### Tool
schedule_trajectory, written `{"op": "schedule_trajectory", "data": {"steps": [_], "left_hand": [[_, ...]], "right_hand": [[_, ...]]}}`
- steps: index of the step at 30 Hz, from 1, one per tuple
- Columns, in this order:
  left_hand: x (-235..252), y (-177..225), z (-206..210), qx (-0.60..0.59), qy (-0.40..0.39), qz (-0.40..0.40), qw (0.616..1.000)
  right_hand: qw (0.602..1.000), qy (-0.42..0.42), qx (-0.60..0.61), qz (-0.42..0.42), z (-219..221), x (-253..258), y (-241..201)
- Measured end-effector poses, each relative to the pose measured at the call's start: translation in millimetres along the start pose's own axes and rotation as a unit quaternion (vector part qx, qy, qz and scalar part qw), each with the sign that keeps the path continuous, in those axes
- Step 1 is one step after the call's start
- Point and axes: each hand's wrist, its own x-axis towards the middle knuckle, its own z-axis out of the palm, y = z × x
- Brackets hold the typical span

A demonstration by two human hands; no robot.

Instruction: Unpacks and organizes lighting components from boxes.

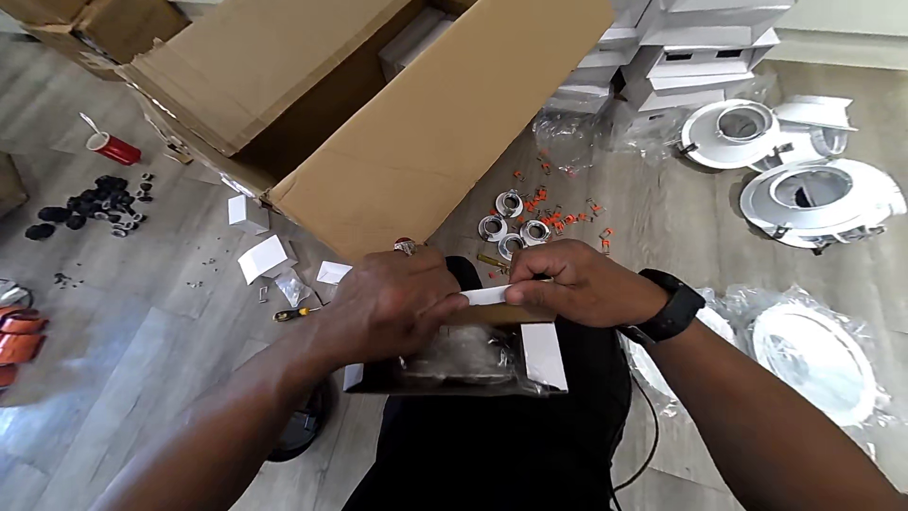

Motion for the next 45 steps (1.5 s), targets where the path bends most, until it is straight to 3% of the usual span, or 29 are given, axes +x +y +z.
{"op": "schedule_trajectory", "data": {"steps": [7, 10, 15, 16, 20, 22, 26, 30, 33, 36, 38, 42, 45], "left_hand": [[-4.4, -7.2, 16.0, -0.022, 0.011, 0.073, 0.997], [-2.0, -13.5, 21.0, -0.031, 0.025, 0.085, 0.996], [11.3, -14.1, 2.7, 0.073, -0.005, 0.001, 0.997], [11.1, -11.5, -2.5, 0.104, -0.02, -0.012, 0.994], [0.4, 1.8, -13.2, 0.208, -0.063, -0.063, 0.974], [-6.4, 11.6, -10.6, 0.232, -0.067, -0.071, 0.968], [-30.9, 36.3, 4.7, 0.121, -0.121, -0.074, 0.983], [-51.2, 37.1, -15.6, 0.028, -0.195, -0.115, 0.974], [-74.0, 24.7, -28.5, -0.046, -0.149, -0.186, 0.97], [-93.7, 27.8, -12.0, -0.137, 0.009, -0.234, 0.962], [-101.2, 38.6, 10.5, -0.16, 0.071, -0.22, 0.96], [-105.2, 51.6, 37.5, -0.06, 0.016, -0.188, 0.98], [-105.9, 43.6, 36.6, -0.017, -0.018, -0.189, 0.982]], "right_hand": [[0.99, -0.03, 0.137, 0.009, 13.7, -6.6, 20.2], [0.986, 0.001, 0.168, 0.017, 20.7, -6.9, 29.4], [0.975, 0.207, 0.075, 0.024, 19.5, -10.2, 7.1], [0.972, 0.218, 0.084, 0.033, 19.1, -16.3, 4.1], [0.973, 0.129, 0.179, 0.074, 35.3, -58.4, 28.6], [0.957, 0.151, 0.226, 0.099, 61.4, -69.7, 42.2], [0.914, 0.256, 0.3, 0.093, 92.9, -66.0, 50.3], [0.905, 0.255, 0.334, 0.061, 97.5, -63.2, 49.9], [0.896, 0.26, 0.354, 0.063, 94.7, -65.1, 47.7], [0.881, 0.284, 0.376, 0.048, 97.9, -66.4, 52.3], [0.854, 0.336, 0.393, 0.056, 104.3, -62.4, 51.6], [0.818, 0.432, 0.371, 0.08, 114.4, -49.4, 55.4], [0.813, 0.443, 0.363, 0.105, 110.6, -41.8, 54.5]]}}
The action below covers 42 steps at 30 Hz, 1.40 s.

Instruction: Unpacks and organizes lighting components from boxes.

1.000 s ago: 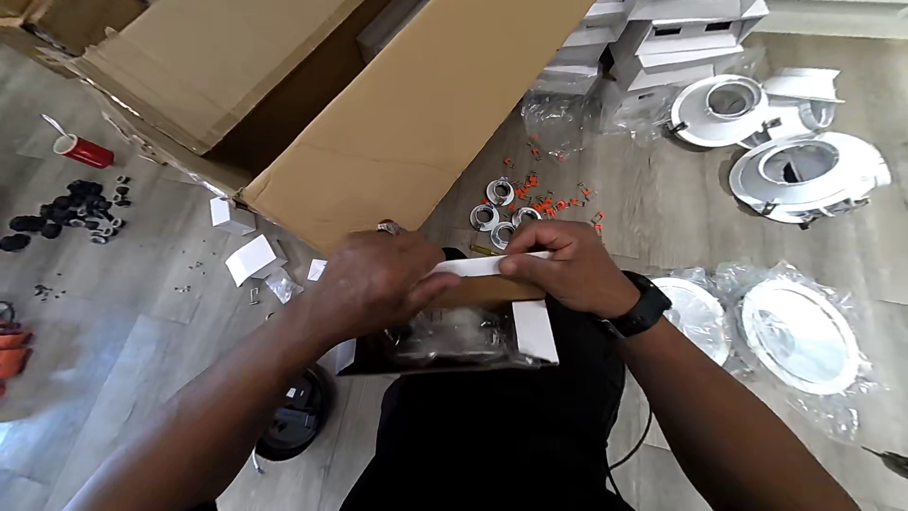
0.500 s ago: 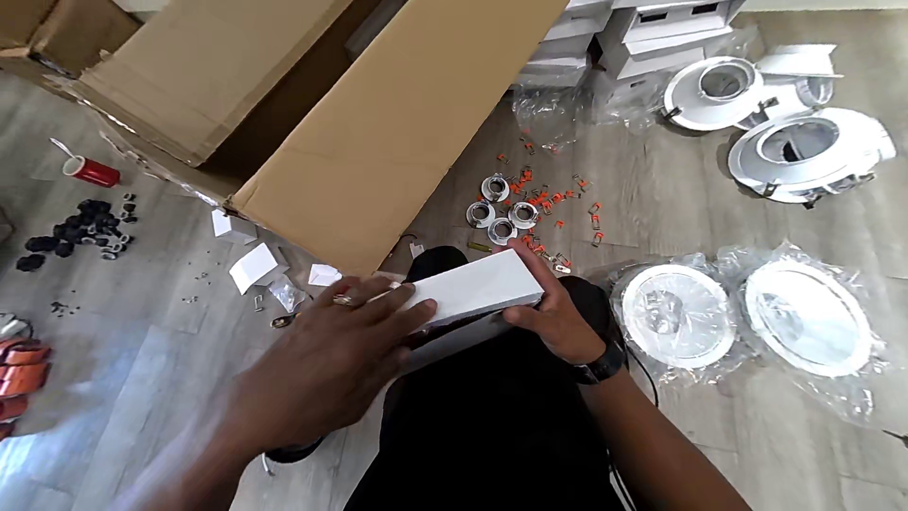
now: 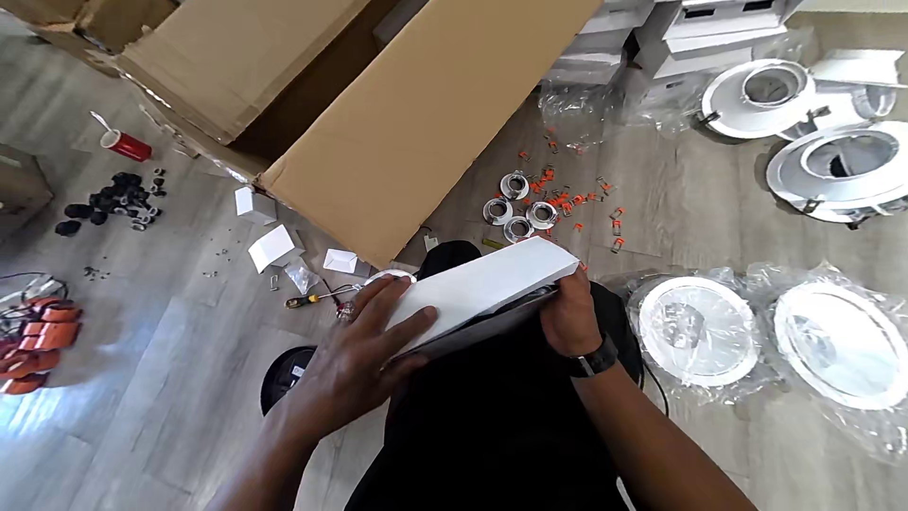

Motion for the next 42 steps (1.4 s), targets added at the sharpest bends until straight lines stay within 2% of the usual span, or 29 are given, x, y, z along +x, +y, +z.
{"op": "schedule_trajectory", "data": {"steps": [8, 13, 17, 20, 23, 25, 27, 31, 38, 42], "left_hand": [[15.1, -46.6, -17.7, -0.205, 0.011, -0.032, 0.978], [19.5, -62.4, -19.7, -0.252, -0.012, -0.031, 0.967], [21.7, -69.4, -18.5, -0.265, -0.012, -0.022, 0.964], [25.3, -67.2, -19.8, -0.233, -0.028, -0.028, 0.972], [31.1, -43.2, -22.5, -0.111, -0.02, -0.003, 0.994], [34.7, -23.4, -13.9, -0.052, 0.012, 0.05, 0.997], [36.4, -13.7, -4.2, -0.028, 0.003, 0.084, 0.996], [39.6, -1.3, -3.3, 0.018, -0.027, 0.082, 0.996], [51.4, 28.7, -14.2, 0.006, -0.101, 0.089, 0.991], [50.0, 31.0, -9.2, 0.0, -0.117, 0.105, 0.988]], "right_hand": [[0.993, -0.094, -0.029, -0.071, -6.7, -5.5, -6.4], [0.978, -0.171, -0.064, -0.104, -17.2, 0.0, -30.4], [0.985, -0.141, -0.074, -0.061, -15.5, -2.8, -37.1], [0.987, -0.136, -0.078, -0.027, -17.9, -6.0, -34.1], [0.988, -0.123, -0.088, -0.009, -18.9, -8.3, -33.7], [0.988, -0.116, -0.096, -0.011, -20.2, -8.3, -34.9], [0.985, -0.122, -0.12, -0.018, -24.5, -8.4, -34.8], [0.972, -0.169, -0.158, -0.044, -33.7, -16.1, -27.1], [0.914, -0.233, -0.321, -0.087, -22.4, -20.1, -54.4], [0.909, -0.282, -0.301, -0.057, -26.4, -16.7, -59.1]]}}
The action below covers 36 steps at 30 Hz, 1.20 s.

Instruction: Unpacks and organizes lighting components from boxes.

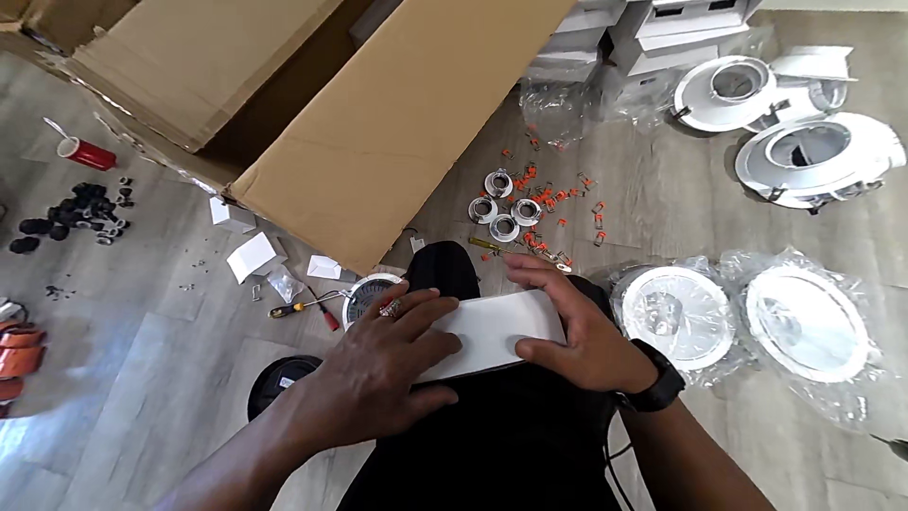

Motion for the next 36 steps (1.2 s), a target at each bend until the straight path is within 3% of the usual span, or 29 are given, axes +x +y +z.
{"op": "schedule_trajectory", "data": {"steps": [5, 10, 13, 15, 18, 24, 25, 27, 29, 31, 34, 36], "left_hand": [[-6.2, -10.4, -6.4, -0.019, 0.003, -0.015, 1.0], [-15.6, -20.2, -14.2, -0.04, -0.014, -0.023, 0.999], [-22.7, -32.2, -24.9, -0.133, 0.005, -0.067, 0.989], [-30.5, -36.8, -31.0, -0.209, 0.088, -0.153, 0.962], [-45.9, -35.8, -15.2, -0.294, 0.269, -0.288, 0.871], [-61.3, -18.0, 21.9, -0.392, 0.357, -0.316, 0.787], [-59.6, -16.5, 25.2, -0.38, 0.371, -0.309, 0.789], [-55.3, -14.1, 25.7, -0.28, 0.372, -0.279, 0.84], [-48.2, -8.9, 15.1, -0.13, 0.311, -0.234, 0.912], [-37.2, 0.8, 6.4, -0.04, 0.202, -0.197, 0.959], [-9.4, 12.3, 8.0, 0.021, 0.057, -0.132, 0.989], [6.8, 14.2, 14.7, 0.069, 0.016, -0.101, 0.992]], "right_hand": [[0.997, -0.061, -0.043, -0.025, -8.5, -2.6, 1.7], [0.99, -0.051, -0.115, -0.068, -2.8, 4.0, 0.5], [0.984, -0.04, -0.153, -0.079, -0.4, 13.2, -3.9], [0.987, -0.037, -0.138, -0.074, -1.5, 22.7, -1.4], [0.993, -0.033, -0.103, -0.042, -8.3, 31.1, 8.2], [0.994, -0.022, -0.111, -0.002, -14.8, 38.1, 19.0], [0.992, -0.02, -0.128, 0.003, -14.7, 38.2, 16.7], [0.985, -0.019, -0.173, -0.017, -12.9, 37.0, 8.1], [0.977, -0.034, -0.199, -0.062, -8.9, 35.1, -2.4], [0.975, -0.07, -0.199, -0.071, -3.8, 32.8, -11.1], [0.973, -0.097, -0.206, -0.035, -0.4, 33.9, -16.2], [0.972, -0.098, -0.211, -0.004, -3.9, 35.1, -12.5]]}}
